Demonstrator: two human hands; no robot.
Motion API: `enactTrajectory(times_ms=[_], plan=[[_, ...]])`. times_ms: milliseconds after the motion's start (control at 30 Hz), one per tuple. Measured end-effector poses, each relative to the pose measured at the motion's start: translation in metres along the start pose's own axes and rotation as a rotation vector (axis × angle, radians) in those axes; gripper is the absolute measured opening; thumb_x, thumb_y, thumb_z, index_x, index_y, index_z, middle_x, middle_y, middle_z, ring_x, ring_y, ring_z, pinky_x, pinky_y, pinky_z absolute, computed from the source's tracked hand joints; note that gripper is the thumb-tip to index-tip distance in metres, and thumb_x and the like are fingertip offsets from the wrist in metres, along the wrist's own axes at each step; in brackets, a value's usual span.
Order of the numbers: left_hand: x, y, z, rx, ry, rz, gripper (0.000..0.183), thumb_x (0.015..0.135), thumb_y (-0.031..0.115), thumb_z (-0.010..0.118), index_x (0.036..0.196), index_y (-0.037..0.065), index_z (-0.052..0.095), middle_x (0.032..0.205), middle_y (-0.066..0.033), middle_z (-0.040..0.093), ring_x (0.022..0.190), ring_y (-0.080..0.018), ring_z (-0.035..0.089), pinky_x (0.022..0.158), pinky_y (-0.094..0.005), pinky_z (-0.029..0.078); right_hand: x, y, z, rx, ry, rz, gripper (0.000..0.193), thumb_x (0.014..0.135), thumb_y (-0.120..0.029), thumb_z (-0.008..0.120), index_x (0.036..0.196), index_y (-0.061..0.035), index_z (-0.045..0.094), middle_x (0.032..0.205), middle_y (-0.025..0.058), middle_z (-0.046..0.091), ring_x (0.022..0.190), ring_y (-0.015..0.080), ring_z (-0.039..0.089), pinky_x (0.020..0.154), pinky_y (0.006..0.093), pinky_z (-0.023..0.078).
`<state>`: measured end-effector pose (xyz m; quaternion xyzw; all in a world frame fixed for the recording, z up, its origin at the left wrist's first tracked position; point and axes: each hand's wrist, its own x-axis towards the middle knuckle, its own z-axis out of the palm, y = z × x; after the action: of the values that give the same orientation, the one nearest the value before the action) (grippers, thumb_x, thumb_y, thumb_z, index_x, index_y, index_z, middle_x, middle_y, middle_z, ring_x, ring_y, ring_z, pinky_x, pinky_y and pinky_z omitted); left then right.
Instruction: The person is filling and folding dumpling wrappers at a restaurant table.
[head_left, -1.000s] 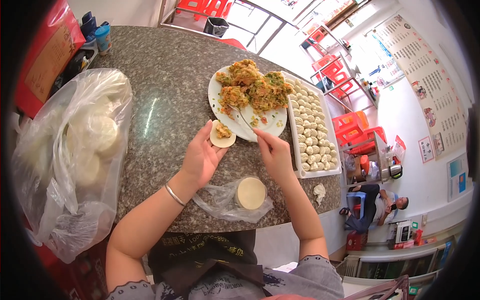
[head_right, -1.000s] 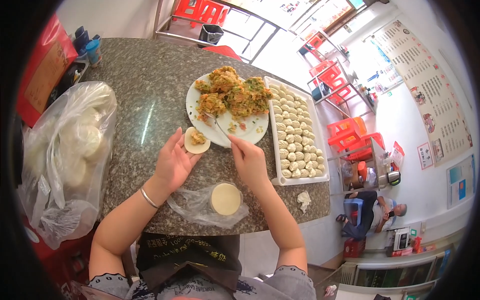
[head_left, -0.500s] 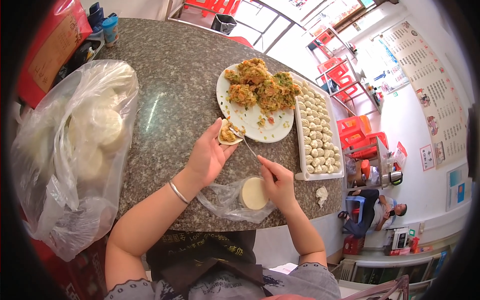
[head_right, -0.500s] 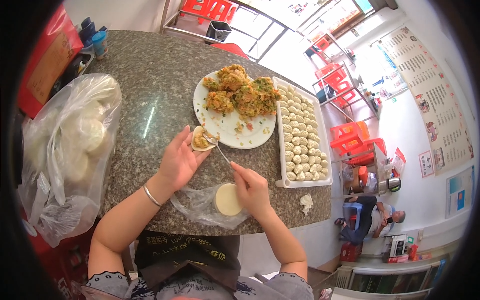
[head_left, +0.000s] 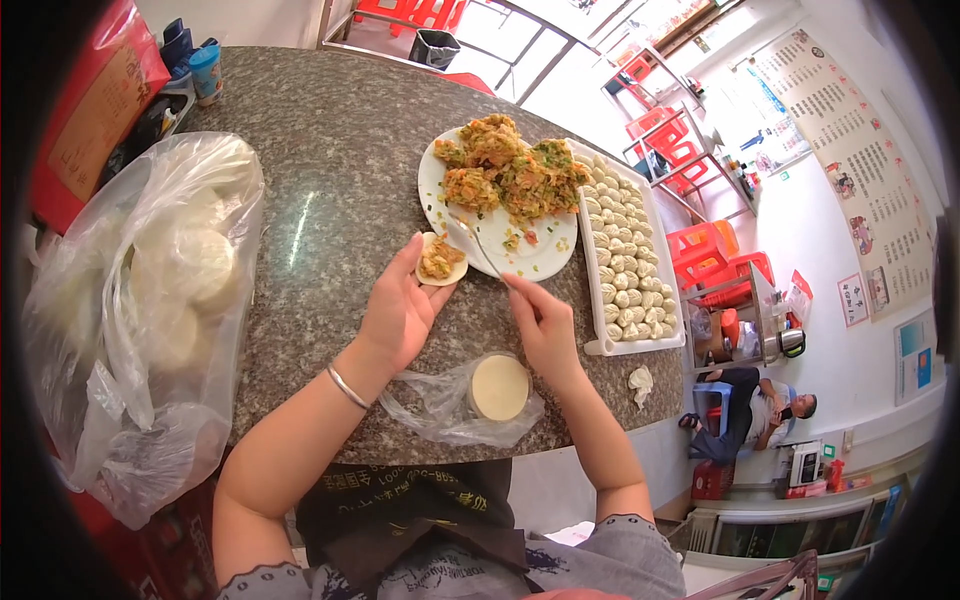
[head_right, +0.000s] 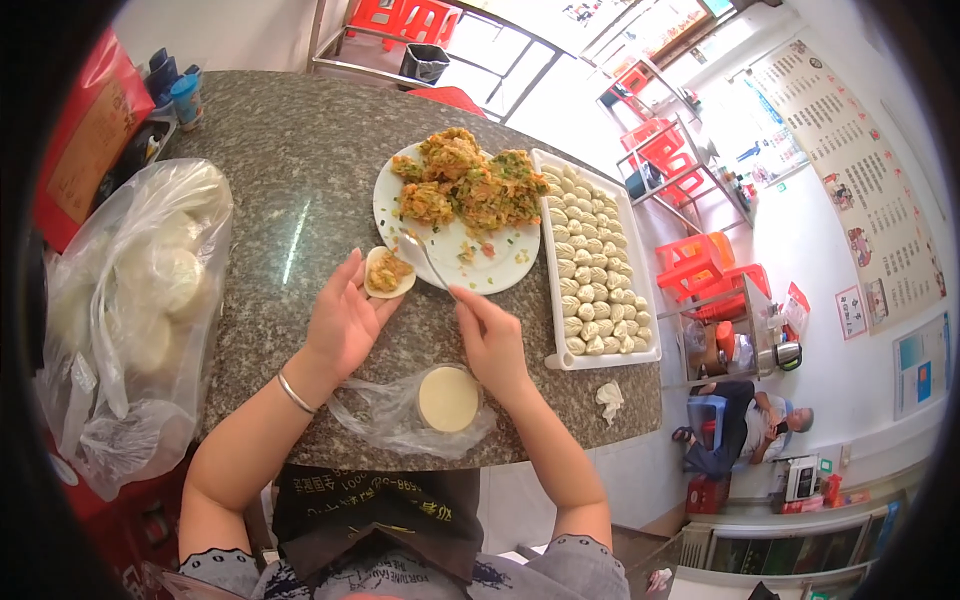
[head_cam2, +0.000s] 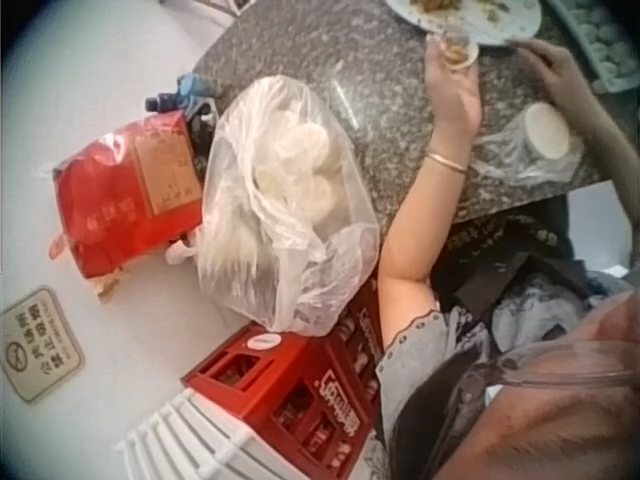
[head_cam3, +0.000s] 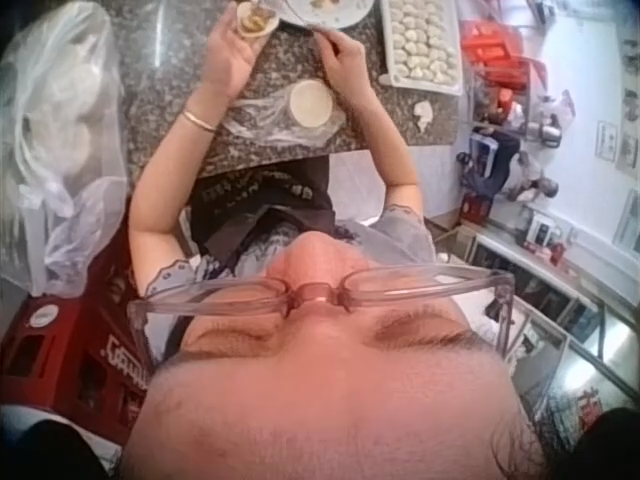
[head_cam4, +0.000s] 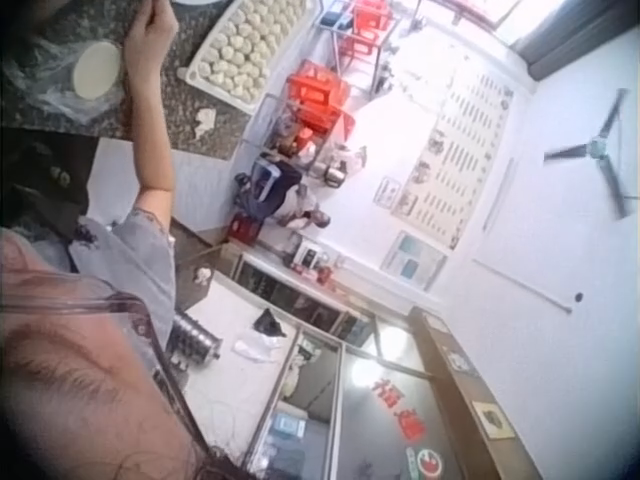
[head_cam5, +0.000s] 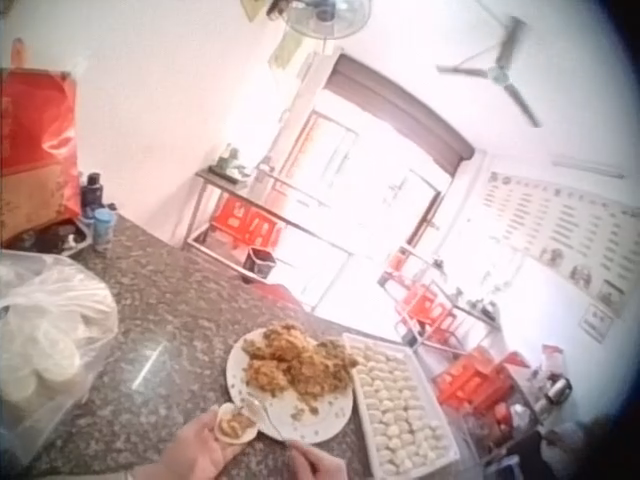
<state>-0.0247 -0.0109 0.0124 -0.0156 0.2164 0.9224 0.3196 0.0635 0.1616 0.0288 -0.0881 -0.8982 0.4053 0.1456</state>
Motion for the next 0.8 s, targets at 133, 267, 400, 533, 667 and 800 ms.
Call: enactTrajectory(times_ms=[133, 267, 400, 533, 667, 800], plan=[[0.002, 0.001, -0.006, -0.035, -0.022, 0.024, 0.058, 0.094, 0.036, 0.052, 0.131, -0.005, 0.035, 0.131, -0.0155, 0.046, 0.126, -0.0243, 0.044, 0.110, -0.0383, 0.031, 0.016, 0.005, 0.004, -0.054, -0.027, -0.051, 0.024, 0.090, -0.007, 0.056, 0.113, -0.0018, 0.063, 0.063, 0.0066, 0.054, 0.056, 0.0085, 0.049, 0.055, 0.0242, 0.041], [0.002, 0.003, 0.000, -0.053, -0.002, 0.032, 0.054, 0.093, 0.032, 0.054, 0.128, -0.004, 0.037, 0.129, -0.0158, 0.047, 0.124, -0.0239, 0.045, 0.108, -0.0378, 0.035, -0.005, 0.004, 0.000, 0.015, -0.063, -0.035, 0.024, 0.091, -0.006, 0.055, 0.113, -0.0014, 0.063, 0.064, 0.0027, 0.054, 0.057, 0.0057, 0.047, 0.053, 0.0225, 0.039], [0.001, 0.004, 0.000, -0.024, -0.017, 0.037, 0.052, 0.093, 0.033, 0.054, 0.127, -0.004, 0.038, 0.128, -0.0153, 0.049, 0.123, -0.0239, 0.047, 0.109, -0.0379, 0.035, -0.015, -0.003, -0.006, 0.072, -0.070, 0.055, 0.024, 0.091, -0.006, 0.055, 0.113, -0.0005, 0.063, 0.066, 0.0001, 0.055, 0.059, 0.0039, 0.047, 0.053, 0.0210, 0.039], [0.002, 0.003, -0.003, 0.045, 0.046, 0.067, 0.046, 0.094, 0.032, 0.052, 0.123, -0.002, 0.043, 0.123, -0.0135, 0.053, 0.118, -0.0225, 0.051, 0.105, -0.0361, 0.040, -0.014, -0.007, -0.011, 0.252, -0.098, 0.138, 0.026, 0.093, -0.007, 0.053, 0.116, 0.0006, 0.061, 0.063, -0.0030, 0.050, 0.054, 0.0036, 0.042, 0.049, 0.0202, 0.035], [0.001, 0.005, -0.003, 0.083, 0.072, 0.084, 0.040, 0.095, 0.031, 0.049, 0.120, 0.000, 0.047, 0.119, -0.0125, 0.055, 0.114, -0.0214, 0.055, 0.100, -0.0346, 0.045, -0.009, -0.021, -0.032, 0.533, -0.326, 0.432, 0.028, 0.094, -0.010, 0.050, 0.118, 0.0011, 0.059, 0.060, -0.0051, 0.045, 0.048, 0.0021, 0.036, 0.043, 0.0181, 0.028], [0.001, 0.005, -0.002, 0.057, 0.075, 0.088, 0.041, 0.096, 0.032, 0.049, 0.120, -0.001, 0.046, 0.120, -0.0136, 0.055, 0.114, -0.0218, 0.055, 0.100, -0.0350, 0.045, -0.013, -0.014, -0.055, 0.519, -0.323, 0.479, 0.028, 0.095, -0.010, 0.050, 0.119, 0.0009, 0.059, 0.059, -0.0053, 0.046, 0.048, 0.0012, 0.036, 0.043, 0.0166, 0.027]])
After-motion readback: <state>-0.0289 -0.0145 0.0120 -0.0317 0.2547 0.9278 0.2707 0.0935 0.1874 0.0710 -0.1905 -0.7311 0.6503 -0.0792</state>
